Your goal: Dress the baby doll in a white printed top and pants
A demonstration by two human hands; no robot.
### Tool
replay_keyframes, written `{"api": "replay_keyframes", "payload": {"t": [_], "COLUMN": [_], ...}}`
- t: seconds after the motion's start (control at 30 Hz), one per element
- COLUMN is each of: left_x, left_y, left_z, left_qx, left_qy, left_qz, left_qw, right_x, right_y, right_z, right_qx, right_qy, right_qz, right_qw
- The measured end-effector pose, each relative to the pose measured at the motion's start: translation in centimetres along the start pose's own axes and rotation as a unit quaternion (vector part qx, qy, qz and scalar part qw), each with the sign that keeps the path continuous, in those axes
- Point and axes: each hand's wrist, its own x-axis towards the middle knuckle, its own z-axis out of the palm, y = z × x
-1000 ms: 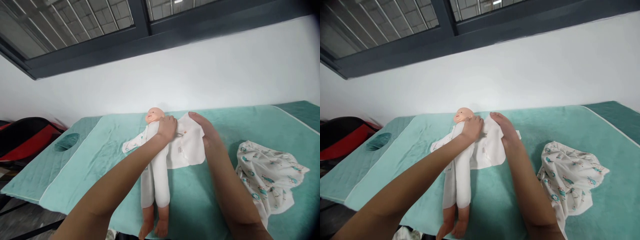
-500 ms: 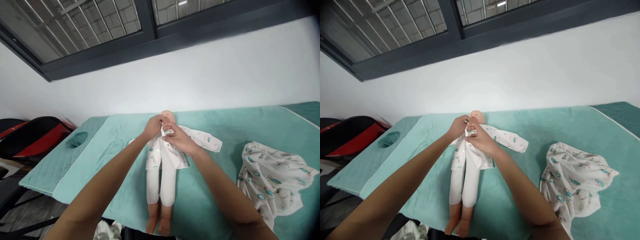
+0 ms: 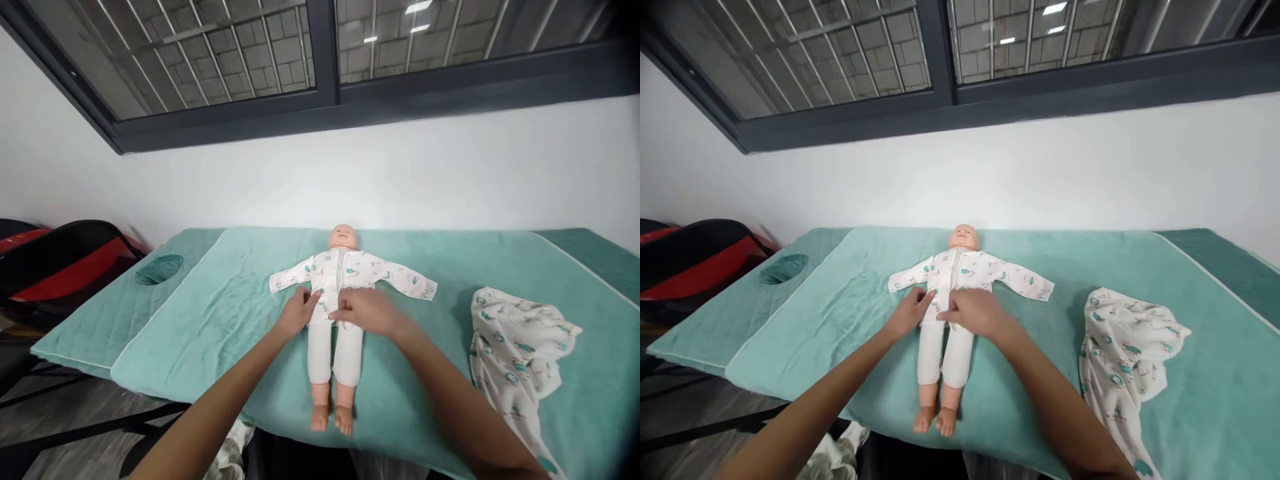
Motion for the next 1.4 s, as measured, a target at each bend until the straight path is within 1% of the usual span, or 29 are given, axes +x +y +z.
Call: {"api": "replay_keyframes", "payload": {"t": [0.07,0.13,0.17,0.23,0.3,0.33,0.37,0.4,0.47,0.53,0.6,0.63,0.67,0.7,0.77,0.83,0.87,0.9,0.97,1.0,1.07,1.1,1.13,1.17,1.23,1.27,1.33,1.4], "left_x": [-1.4,-2.9,-3.6,-4.8,-5.5,-5.6,-5.6,-5.5,-5.2,-4.9,-4.8,-4.8,-4.9,-5.0,-5.4,-5.8,-6.0,-6.2,-6.7,-6.9,-7.6,-8.0,-8.4,-8.9,-9.8,-10.2,-10.9,-11.5], "left_y": [-0.5,-1.0,-1.3,-1.9,-2.2,-2.2,-2.1,-1.9,-1.0,0.2,1.3,1.7,2.0,2.3,2.5,2.6,2.6,2.7,3.3,3.7,5.3,6.4,7.6,9.0,11.8,13.1,15.3,16.7], "left_z": [0.2,0.3,0.2,0.1,0.1,0.2,0.4,0.6,1.2,1.6,1.5,1.2,0.8,0.3,-0.8,-1.9,-2.4,-2.8,-3.6,-3.9,-4.5,-4.7,-4.9,-5.1,-5.4,-5.5,-6.1,-7.0], "left_qx": [-0.028,-0.046,-0.051,-0.058,-0.059,-0.053,-0.045,-0.035,-0.015,0.02,0.08,0.115,0.149,0.179,0.228,0.258,0.265,0.265,0.247,0.229,0.162,0.109,0.05,-0.01,-0.099,-0.125,-0.163,-0.199], "left_qy": [-0.002,-0.019,-0.03,-0.054,-0.074,-0.075,-0.068,-0.053,-0.018,0.001,-0.002,-0.006,-0.013,-0.024,-0.053,-0.09,-0.104,-0.112,-0.112,-0.104,-0.093,-0.089,-0.089,-0.092,-0.111,-0.121,-0.117,-0.079], "left_qz": [0.008,0.022,0.032,0.055,0.071,0.074,0.075,0.075,0.079,0.079,0.079,0.085,0.098,0.119,0.17,0.213,0.229,0.239,0.25,0.253,0.259,0.265,0.273,0.285,0.315,0.326,0.322,0.29], "left_qw": [1.0,0.999,0.998,0.995,0.993,0.993,0.994,0.995,0.997,0.997,0.994,0.99,0.984,0.976,0.957,0.938,0.931,0.927,0.929,0.934,0.948,0.954,0.957,0.954,0.938,0.929,0.925,0.933], "right_x": [-1.9,-4.4,-5.8,-8.7,-11.9,-13.4,-15.0,-16.5,-18.9,-20.4,-20.6,-20.4,-19.9,-19.3,-17.9,-16.7,-16.2,-15.7,-14.9,-14.4,-13.5,-13.0,-12.4,-11.9,-10.7,-10.2,-9.5,-9.5], "right_y": [-1.5,-2.5,-2.8,-2.8,-2.1,-1.4,-0.5,0.6,3.4,6.8,10.3,11.9,13.3,14.5,16.3,17.2,17.3,17.1,16.0,14.9,11.6,9.5,7.1,4.6,-0.3,-2.5,-6.1,-8.3], "right_z": [2.1,3.8,4.4,5.2,5.5,5.5,5.4,5.2,4.2,2.4,-0.1,-1.5,-2.8,-4.1,-6.0,-7.2,-7.7,-8.0,-8.7,-9.1,-10.1,-10.6,-11.0,-11.5,-12.2,-12.5,-13.3,-14.3], "right_qx": [-0.027,-0.028,-0.006,0.065,0.121,0.128,0.118,0.093,0.009,-0.081,-0.141,-0.162,-0.177,-0.19,-0.187,-0.152,-0.134,-0.118,-0.096,-0.081,-0.024,0.038,0.1,0.138,0.186,0.208,0.257,0.283], "right_qy": [0.005,0.034,0.04,0.032,0.033,0.049,0.077,0.114,0.199,0.267,0.296,0.3,0.292,0.268,0.166,0.075,0.048,0.034,0.021,0.014,0.003,-0.005,-0.008,-0.007,-0.004,-0.009,-0.01,0.002], "right_qz": [-0.007,-0.001,0.002,0.006,0.028,0.05,0.075,0.099,0.134,0.156,0.19,0.224,0.268,0.318,0.401,0.429,0.426,0.415,0.382,0.358,0.285,0.222,0.152,0.084,-0.03,-0.07,-0.121,-0.139], "right_qw": [1.0,0.999,0.999,0.997,0.992,0.989,0.987,0.984,0.971,0.948,0.925,0.913,0.901,0.889,0.882,0.887,0.893,0.902,0.919,0.93,0.958,0.974,0.983,0.987,0.982,0.976,0.959,0.949]}}
